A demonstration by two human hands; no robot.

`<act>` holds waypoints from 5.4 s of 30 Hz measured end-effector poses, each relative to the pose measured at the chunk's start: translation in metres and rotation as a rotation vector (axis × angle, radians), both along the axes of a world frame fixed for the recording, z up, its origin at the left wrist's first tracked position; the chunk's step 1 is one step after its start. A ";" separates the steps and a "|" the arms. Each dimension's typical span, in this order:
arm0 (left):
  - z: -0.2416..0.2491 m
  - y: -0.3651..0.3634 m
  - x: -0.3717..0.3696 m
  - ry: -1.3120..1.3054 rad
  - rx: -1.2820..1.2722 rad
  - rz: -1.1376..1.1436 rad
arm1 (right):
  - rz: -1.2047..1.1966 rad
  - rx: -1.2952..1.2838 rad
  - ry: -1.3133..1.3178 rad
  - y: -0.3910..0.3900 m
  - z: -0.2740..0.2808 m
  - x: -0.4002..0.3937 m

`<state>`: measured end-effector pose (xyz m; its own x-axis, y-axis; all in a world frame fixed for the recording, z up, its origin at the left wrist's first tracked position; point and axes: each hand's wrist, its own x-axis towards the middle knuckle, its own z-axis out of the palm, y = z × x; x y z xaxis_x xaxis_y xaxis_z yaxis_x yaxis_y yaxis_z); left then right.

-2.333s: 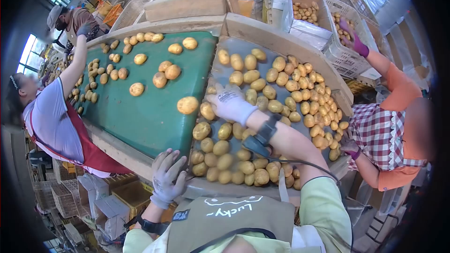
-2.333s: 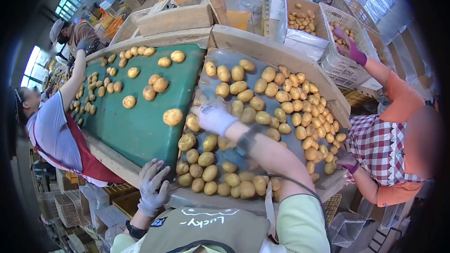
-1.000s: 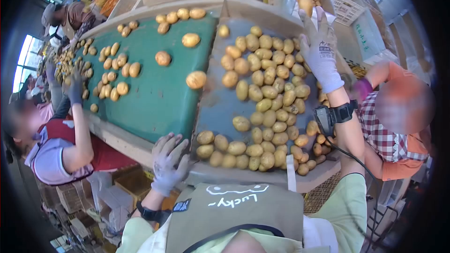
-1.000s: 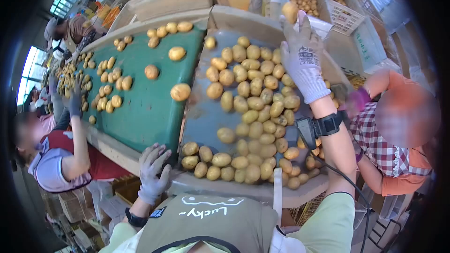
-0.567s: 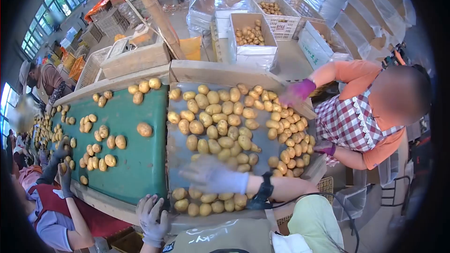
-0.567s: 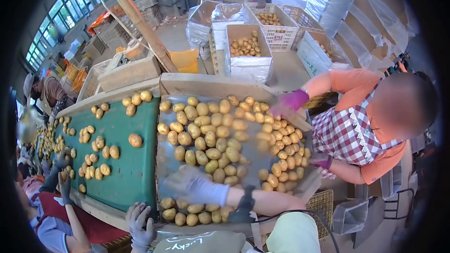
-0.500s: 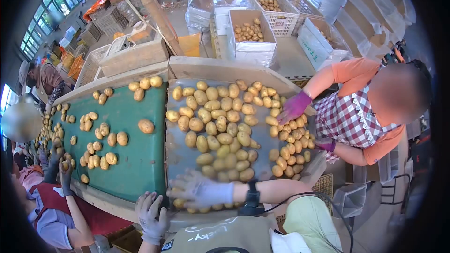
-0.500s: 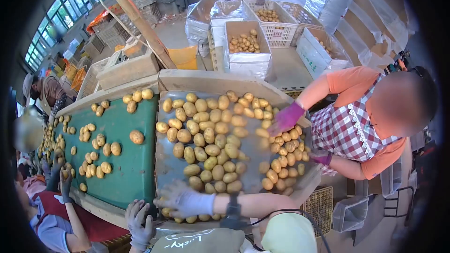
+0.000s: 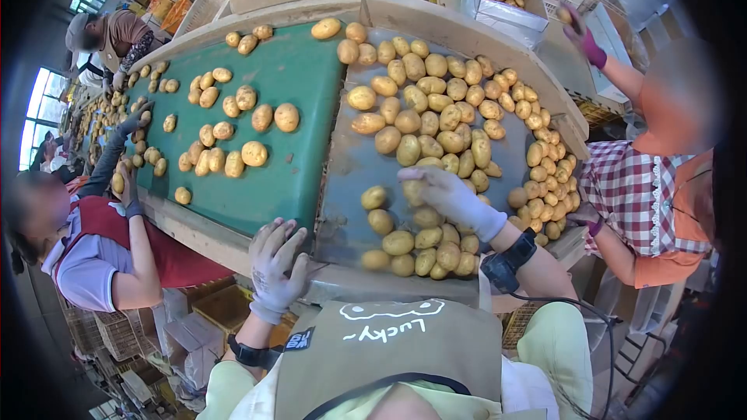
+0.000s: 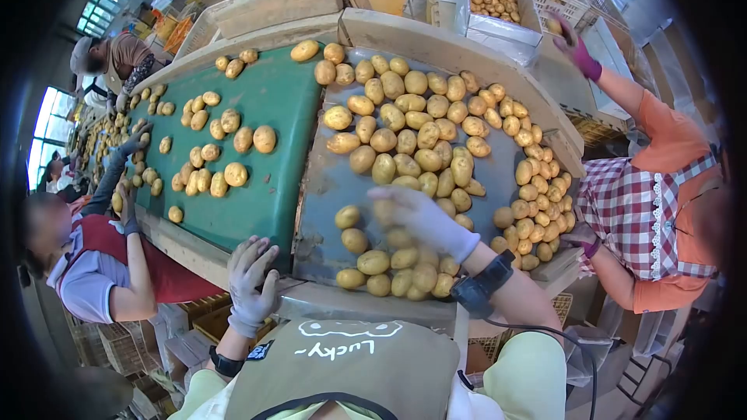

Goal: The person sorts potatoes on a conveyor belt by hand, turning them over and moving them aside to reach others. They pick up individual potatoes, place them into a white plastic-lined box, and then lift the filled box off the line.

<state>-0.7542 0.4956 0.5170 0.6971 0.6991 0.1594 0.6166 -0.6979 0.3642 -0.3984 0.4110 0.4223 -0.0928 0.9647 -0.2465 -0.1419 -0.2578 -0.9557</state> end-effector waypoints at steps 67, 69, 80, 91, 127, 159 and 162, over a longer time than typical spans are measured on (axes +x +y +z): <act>0.066 0.104 0.001 0.569 -0.149 -0.791 | -0.555 -0.319 -1.118 -0.060 0.051 0.019; 0.071 0.096 0.002 0.553 -0.144 -0.721 | -0.529 -0.307 -1.252 -0.037 0.010 0.034; 0.110 0.056 -0.072 0.359 -0.162 -0.315 | -0.465 0.289 -0.996 0.002 0.076 -0.010; 0.085 0.067 -0.106 0.192 0.043 -0.195 | -1.059 0.644 -1.796 0.158 0.174 0.044; 0.066 0.091 -0.146 -0.035 0.013 0.029 | -0.270 0.026 1.032 0.079 0.057 -0.099; 0.108 0.091 -0.136 0.004 0.014 0.100 | 0.115 0.691 -1.387 0.069 0.092 -0.084; 0.107 0.091 -0.146 0.016 0.027 0.094 | -0.143 0.463 -1.397 0.083 0.073 -0.055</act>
